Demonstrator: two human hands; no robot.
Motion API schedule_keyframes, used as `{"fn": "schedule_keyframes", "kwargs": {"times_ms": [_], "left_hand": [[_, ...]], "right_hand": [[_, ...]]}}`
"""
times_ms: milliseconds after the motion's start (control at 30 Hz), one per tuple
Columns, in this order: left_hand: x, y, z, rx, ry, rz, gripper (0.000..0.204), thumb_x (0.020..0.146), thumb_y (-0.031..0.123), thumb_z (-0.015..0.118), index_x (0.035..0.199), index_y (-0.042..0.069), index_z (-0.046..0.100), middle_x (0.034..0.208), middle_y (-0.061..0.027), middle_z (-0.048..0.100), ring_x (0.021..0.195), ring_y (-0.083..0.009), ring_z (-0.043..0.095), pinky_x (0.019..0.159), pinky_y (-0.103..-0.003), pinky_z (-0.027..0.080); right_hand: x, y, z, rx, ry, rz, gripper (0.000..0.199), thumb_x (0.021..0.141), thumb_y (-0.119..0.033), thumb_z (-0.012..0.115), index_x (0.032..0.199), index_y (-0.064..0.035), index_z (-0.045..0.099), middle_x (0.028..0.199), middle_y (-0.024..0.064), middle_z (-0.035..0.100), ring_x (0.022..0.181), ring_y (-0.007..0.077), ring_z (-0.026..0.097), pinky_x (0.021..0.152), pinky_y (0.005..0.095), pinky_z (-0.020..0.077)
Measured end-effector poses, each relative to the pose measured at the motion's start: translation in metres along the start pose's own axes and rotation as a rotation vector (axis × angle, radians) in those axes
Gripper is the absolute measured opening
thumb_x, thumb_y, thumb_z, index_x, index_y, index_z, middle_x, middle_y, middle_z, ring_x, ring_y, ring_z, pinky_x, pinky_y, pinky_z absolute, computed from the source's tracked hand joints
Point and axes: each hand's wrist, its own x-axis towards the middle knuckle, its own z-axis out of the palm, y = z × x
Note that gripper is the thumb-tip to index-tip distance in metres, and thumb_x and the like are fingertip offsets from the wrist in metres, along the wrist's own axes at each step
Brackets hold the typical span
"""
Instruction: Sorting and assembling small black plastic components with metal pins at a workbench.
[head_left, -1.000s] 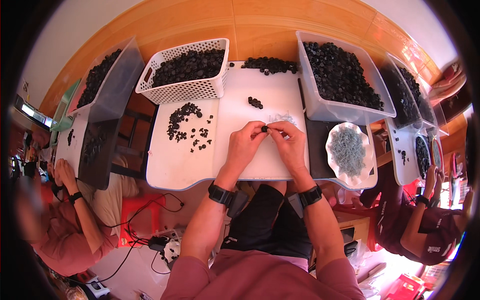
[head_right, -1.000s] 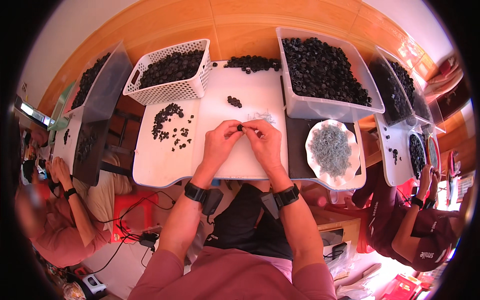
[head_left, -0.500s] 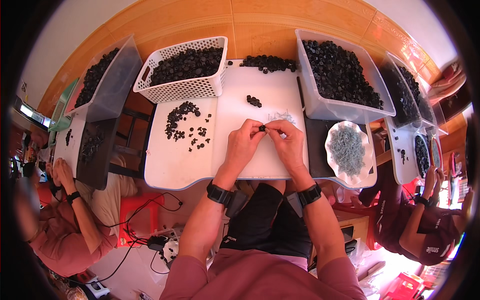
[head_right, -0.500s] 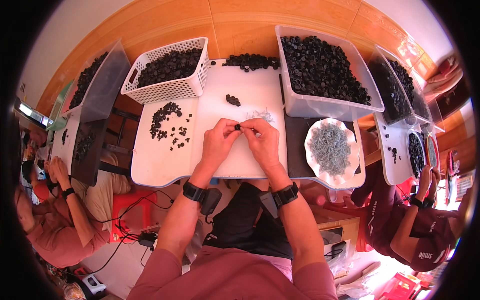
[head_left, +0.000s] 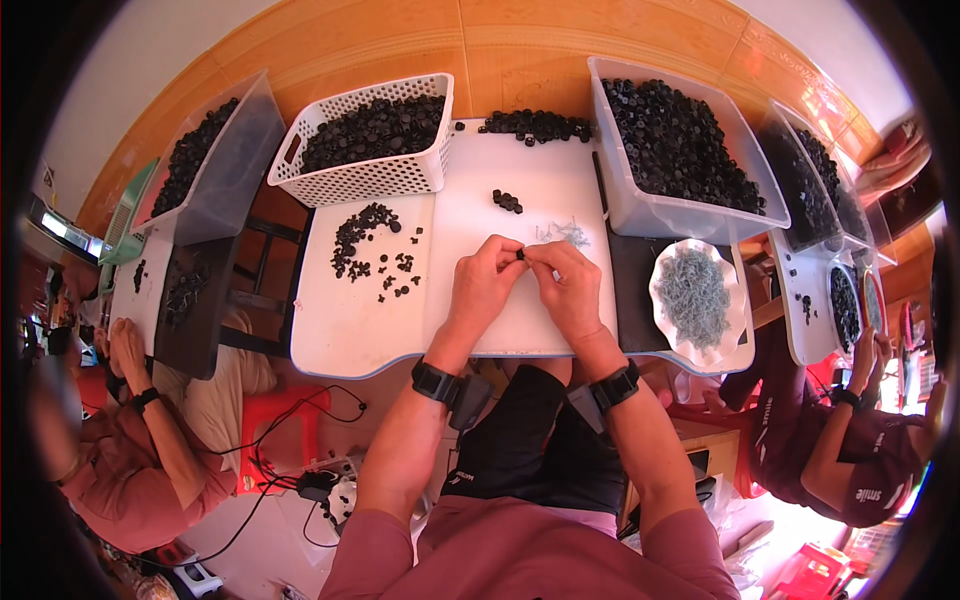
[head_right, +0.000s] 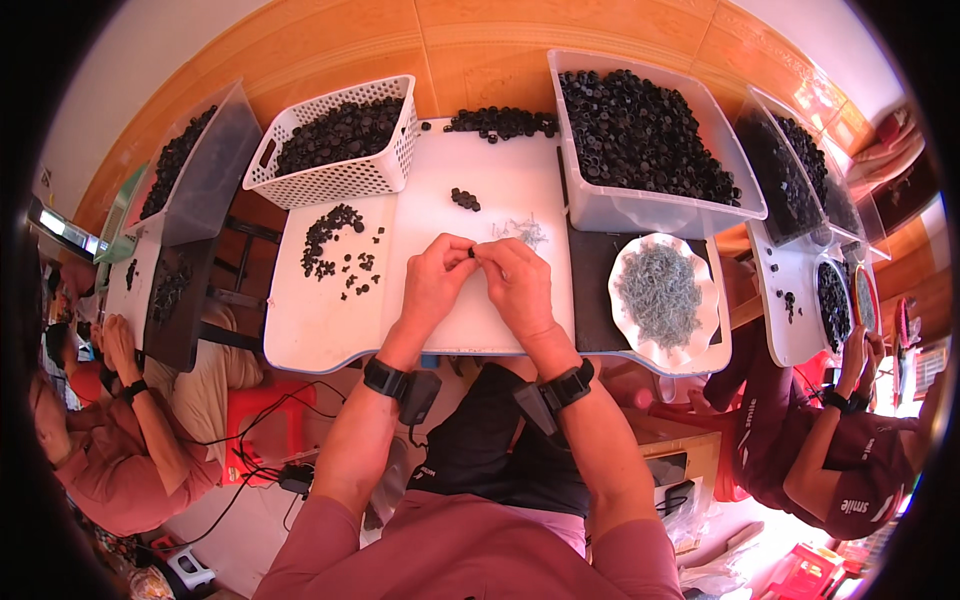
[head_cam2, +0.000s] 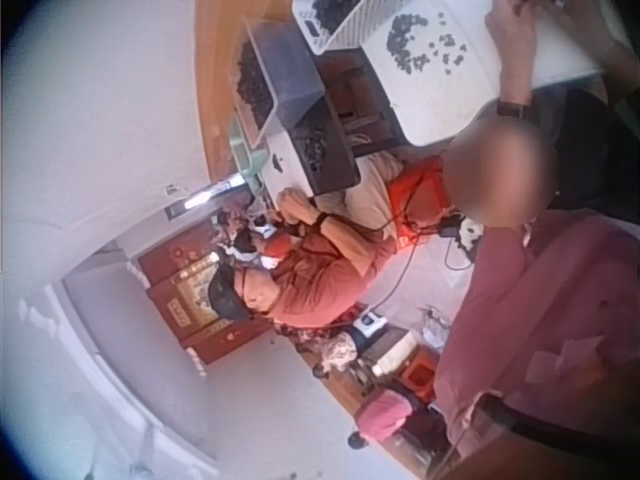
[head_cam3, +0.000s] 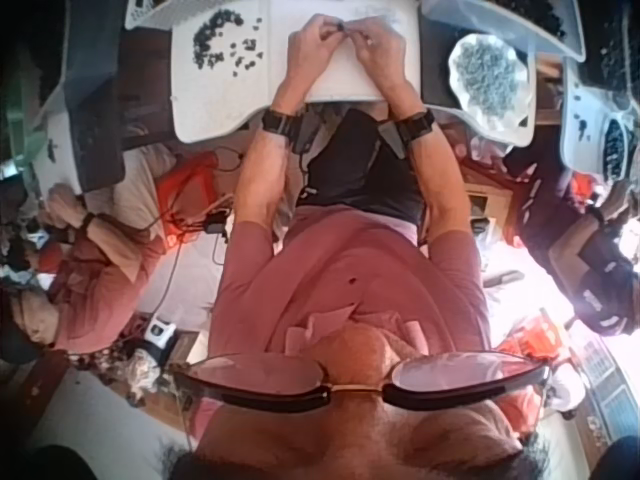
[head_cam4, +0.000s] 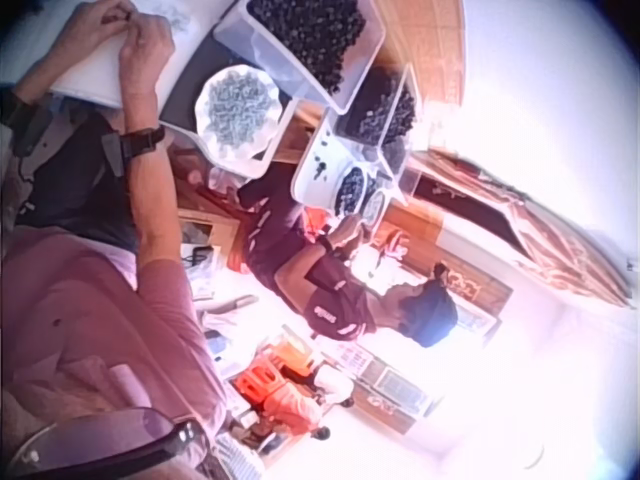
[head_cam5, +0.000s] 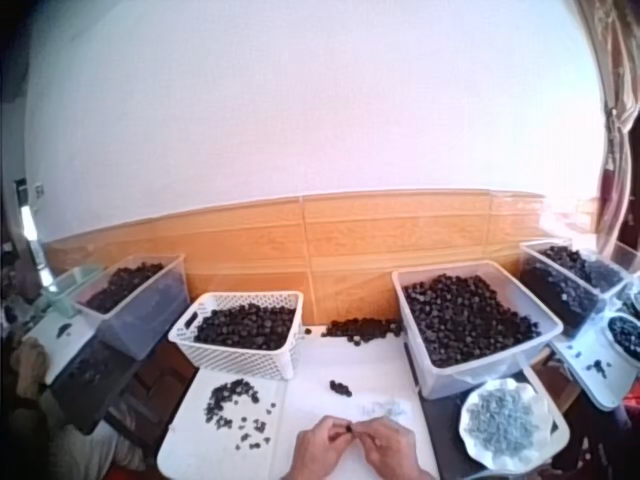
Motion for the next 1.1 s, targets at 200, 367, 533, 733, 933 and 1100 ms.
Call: {"fn": "schedule_keyframes", "kwargs": {"times_ms": [200,367,533,733,933,1100], "left_hand": [[0.000,0.000,-0.001,0.006,0.017,0.016,0.021,0.090,0.009,0.078,0.107,-0.001,0.069,0.088,-0.0126,0.078,0.079,-0.0166,0.076,0.071,-0.029,0.057],[0.004,-0.001,-0.003,-0.055,-0.051,-0.038,0.022,0.092,0.007,0.075,0.112,-0.002,0.069,0.093,-0.0116,0.079,0.086,-0.0139,0.075,0.077,-0.028,0.058],[0.008,-0.019,-0.012,-0.247,-0.133,-0.055,0.030,0.094,0.011,0.074,0.120,-0.003,0.069,0.101,-0.0156,0.078,0.095,-0.0175,0.076,0.083,-0.029,0.059],[0.013,-0.007,-0.018,-0.306,-0.247,-0.151,0.028,0.099,0.007,0.067,0.123,-0.008,0.067,0.106,-0.0132,0.076,0.098,-0.0153,0.072,0.087,-0.027,0.058],[0.013,-0.015,-0.016,-0.386,-0.234,-0.182,0.028,0.099,0.007,0.069,0.122,-0.008,0.067,0.106,-0.0145,0.077,0.097,-0.0161,0.073,0.087,-0.027,0.058],[0.011,-0.010,-0.014,-0.385,-0.205,-0.207,0.026,0.099,0.007,0.068,0.120,-0.009,0.067,0.104,-0.0159,0.077,0.095,-0.0178,0.074,0.086,-0.028,0.059]], "right_hand": [[-0.001,0.001,0.002,0.008,-0.014,0.035,0.013,0.085,0.003,0.073,0.095,-0.0048,0.075,0.088,0.0126,0.071,0.080,0.0317,0.070,0.070,0.0375,0.0567],[-0.003,0.004,0.002,-0.056,-0.026,-0.123,0.020,0.084,0.006,0.071,0.100,-0.0050,0.074,0.091,0.0124,0.072,0.083,0.0324,0.070,0.073,0.0400,0.0579],[-0.002,-0.003,0.005,-0.088,-0.055,-0.096,0.025,0.084,0.005,0.070,0.107,-0.0059,0.072,0.091,0.0127,0.071,0.082,0.0330,0.070,0.071,0.0406,0.0576],[-0.005,0.001,0.004,-0.072,-0.043,-0.062,0.025,0.089,0.003,0.069,0.112,-0.0048,0.067,0.091,0.0152,0.072,0.082,0.0339,0.072,0.073,0.0394,0.0583],[-0.002,0.009,0.000,0.181,-0.044,0.250,0.017,0.093,0.001,0.067,0.109,-0.0016,0.066,0.096,0.0134,0.077,0.083,0.0250,0.076,0.075,0.0325,0.0574],[0.001,0.019,-0.001,0.281,0.176,0.427,0.014,0.092,0.003,0.065,0.106,0.0001,0.068,0.094,0.0110,0.077,0.081,0.0184,0.073,0.075,0.0294,0.0557]]}}
